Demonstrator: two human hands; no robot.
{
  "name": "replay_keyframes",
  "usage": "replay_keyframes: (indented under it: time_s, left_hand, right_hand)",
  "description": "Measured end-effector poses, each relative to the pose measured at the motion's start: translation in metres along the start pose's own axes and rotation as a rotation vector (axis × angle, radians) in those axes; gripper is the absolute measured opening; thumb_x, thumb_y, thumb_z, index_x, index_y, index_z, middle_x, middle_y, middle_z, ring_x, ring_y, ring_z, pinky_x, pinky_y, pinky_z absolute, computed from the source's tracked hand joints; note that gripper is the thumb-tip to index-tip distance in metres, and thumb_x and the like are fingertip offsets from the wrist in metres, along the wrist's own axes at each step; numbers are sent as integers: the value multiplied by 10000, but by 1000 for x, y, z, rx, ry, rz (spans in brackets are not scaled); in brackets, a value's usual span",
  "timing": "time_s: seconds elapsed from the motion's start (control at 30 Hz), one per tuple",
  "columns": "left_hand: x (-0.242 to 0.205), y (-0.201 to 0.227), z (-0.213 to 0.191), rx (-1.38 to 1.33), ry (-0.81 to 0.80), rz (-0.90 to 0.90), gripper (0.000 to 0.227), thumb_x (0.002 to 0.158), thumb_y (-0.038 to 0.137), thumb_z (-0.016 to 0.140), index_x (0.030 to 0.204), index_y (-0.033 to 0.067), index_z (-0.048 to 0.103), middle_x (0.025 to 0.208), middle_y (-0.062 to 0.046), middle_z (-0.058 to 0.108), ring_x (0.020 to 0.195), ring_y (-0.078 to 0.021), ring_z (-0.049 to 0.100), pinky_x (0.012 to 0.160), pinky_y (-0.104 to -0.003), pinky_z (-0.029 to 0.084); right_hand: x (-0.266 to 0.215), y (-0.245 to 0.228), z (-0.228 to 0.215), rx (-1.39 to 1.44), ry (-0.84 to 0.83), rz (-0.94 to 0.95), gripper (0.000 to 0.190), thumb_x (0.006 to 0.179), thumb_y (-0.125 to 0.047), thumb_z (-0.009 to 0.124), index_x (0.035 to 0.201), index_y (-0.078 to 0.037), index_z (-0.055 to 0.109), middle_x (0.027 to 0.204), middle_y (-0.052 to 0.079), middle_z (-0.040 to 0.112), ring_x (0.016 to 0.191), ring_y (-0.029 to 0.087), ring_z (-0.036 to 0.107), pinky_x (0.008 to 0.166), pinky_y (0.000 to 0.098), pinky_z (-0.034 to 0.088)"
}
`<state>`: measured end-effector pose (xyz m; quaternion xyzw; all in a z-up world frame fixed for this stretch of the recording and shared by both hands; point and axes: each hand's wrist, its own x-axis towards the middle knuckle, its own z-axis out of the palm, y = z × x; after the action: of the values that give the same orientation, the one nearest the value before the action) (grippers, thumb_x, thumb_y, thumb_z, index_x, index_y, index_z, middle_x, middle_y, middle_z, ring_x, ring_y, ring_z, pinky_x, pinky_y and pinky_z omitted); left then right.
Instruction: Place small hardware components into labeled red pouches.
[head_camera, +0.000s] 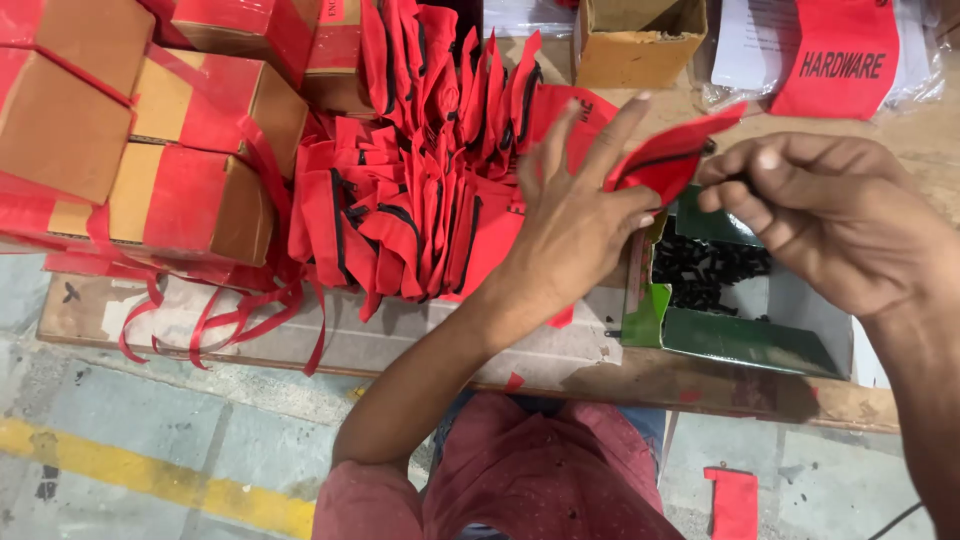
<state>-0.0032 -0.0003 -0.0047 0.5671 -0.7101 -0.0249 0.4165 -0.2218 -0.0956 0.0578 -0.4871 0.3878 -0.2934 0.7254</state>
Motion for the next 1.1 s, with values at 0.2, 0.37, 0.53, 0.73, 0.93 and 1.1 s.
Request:
replay_keyframes:
  time_s: [0.2,0.37,0.53,0.73,0.93,1.1]
  left_hand:
    - [-4,1,3,-282,-92,-124,159,947,166,739,1074,76,712,1345,-198,532,1060,-379,685,892,-476,581]
    - [-5,-1,10,-274,-75,-127,157,1005,87,643,1155,40,648,1090,-188,700,934,-392,715,804,-503,569]
    - [3,0,13,-292,-10,-137,405,946,22,589,1349,20,551,946,-224,704,813,-405,712,736,-533,562]
    - [12,-2,28,-210,-28,-192,642,958,11,614,1521,4,307,773,-209,699,723,-407,713,684,-543,554]
    - [19,-5,23,-337,-22,-194,904,995,-37,552,1629,16,-91,1111,-284,675,850,-386,745,749,-453,621]
    - [20,-4,27,-436,6,-179,863,1041,-8,521,1632,34,-106,1496,-202,600,1000,-375,759,857,-419,650]
  right_hand:
    - [35,0,9,-132,-145,47,197,1018,10,601,1160,131,664,1080,209,710,1037,258,727,976,310,599]
    - [39,-9,18,-290,-126,59,235,964,-17,634,1161,104,680,1080,197,735,1029,253,742,968,321,606]
    - [32,-24,23,-348,-80,-6,239,971,-7,629,1171,115,674,1078,202,735,1024,257,751,972,326,614]
    - [27,-19,31,-304,-127,-70,193,978,-22,644,1127,96,678,1034,178,740,995,229,752,949,321,613]
    - [35,-3,28,-549,-102,-206,173,993,-59,651,1103,64,706,1010,105,753,955,140,729,903,263,600]
    - [41,0,30,-1182,-185,-259,206,908,-19,672,1090,42,746,830,89,753,696,157,693,662,306,524]
